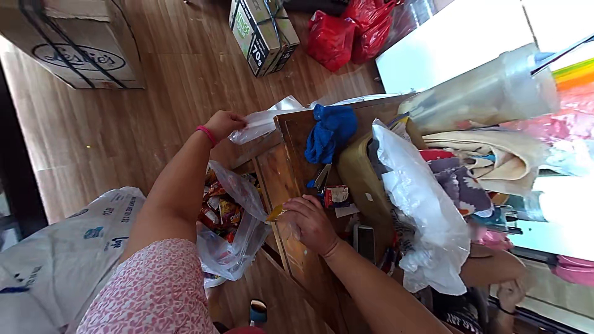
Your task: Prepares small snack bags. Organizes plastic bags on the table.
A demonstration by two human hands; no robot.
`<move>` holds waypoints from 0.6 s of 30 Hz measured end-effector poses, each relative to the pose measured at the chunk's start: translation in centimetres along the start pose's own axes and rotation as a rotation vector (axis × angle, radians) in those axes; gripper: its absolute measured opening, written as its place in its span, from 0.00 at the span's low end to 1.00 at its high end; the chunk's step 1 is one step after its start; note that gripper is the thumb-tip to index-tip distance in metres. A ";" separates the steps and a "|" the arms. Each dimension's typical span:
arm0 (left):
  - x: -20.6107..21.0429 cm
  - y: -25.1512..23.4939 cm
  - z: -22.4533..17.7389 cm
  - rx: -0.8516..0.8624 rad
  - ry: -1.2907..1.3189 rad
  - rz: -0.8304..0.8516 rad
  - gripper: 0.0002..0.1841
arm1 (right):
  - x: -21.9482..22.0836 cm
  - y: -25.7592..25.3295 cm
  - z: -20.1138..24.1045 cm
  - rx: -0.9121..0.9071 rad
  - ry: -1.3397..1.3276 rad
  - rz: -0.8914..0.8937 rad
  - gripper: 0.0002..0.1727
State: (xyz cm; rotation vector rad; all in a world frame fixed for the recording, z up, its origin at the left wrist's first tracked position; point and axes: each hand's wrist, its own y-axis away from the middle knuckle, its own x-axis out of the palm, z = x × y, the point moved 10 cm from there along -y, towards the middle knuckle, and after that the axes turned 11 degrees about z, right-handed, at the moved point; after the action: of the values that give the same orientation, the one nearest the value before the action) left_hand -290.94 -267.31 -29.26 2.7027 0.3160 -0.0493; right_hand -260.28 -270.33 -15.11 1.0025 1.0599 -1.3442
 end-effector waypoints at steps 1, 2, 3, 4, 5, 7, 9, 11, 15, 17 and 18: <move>-0.4 0.6 -0.3 -0.012 -0.008 -0.042 0.13 | 0.0 0.0 0.0 -0.004 0.005 -0.007 0.14; -0.7 1.2 -0.8 -0.025 -0.032 -0.081 0.14 | -0.1 0.0 0.0 -0.007 0.009 -0.011 0.14; -0.7 2.0 -1.5 -0.038 -0.062 -0.114 0.16 | -0.1 0.0 0.0 -0.010 0.010 -0.015 0.14; -0.7 2.6 -2.4 -0.041 -0.097 -0.144 0.19 | -0.1 0.0 0.1 -0.010 0.010 -0.017 0.14; -0.6 3.3 -3.3 -0.036 -0.133 -0.170 0.22 | -0.1 0.0 0.1 -0.008 0.009 -0.014 0.14; 0.2 4.6 -5.2 -0.002 -0.186 -0.197 0.26 | -0.1 0.0 0.1 -0.005 0.002 -0.014 0.14; 1.5 6.2 -6.6 0.048 -0.220 -0.186 0.25 | -0.1 -0.1 0.1 -0.005 -0.011 -0.014 0.13; 2.7 8.2 -6.4 0.090 -0.264 -0.176 0.23 | -0.3 -0.2 0.3 -0.003 -0.015 -0.011 0.14; 2.1 15.0 -0.2 -0.049 -0.312 -0.305 0.25 | -0.1 -0.4 0.4 0.015 -0.059 0.037 0.13; 1.8 20.9 2.1 -0.111 -0.236 -0.373 0.23 | -0.2 -0.6 0.4 0.028 -0.074 0.076 0.14; 2.2 24.2 2.1 -0.100 -0.191 -0.417 0.21 | -0.1 -0.6 0.4 0.031 -0.073 0.096 0.14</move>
State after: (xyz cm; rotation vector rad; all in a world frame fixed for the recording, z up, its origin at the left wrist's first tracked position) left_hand -283.24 -289.19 -21.65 2.4650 0.7920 -0.3968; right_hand -260.91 -270.70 -14.87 1.0075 0.9272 -1.3122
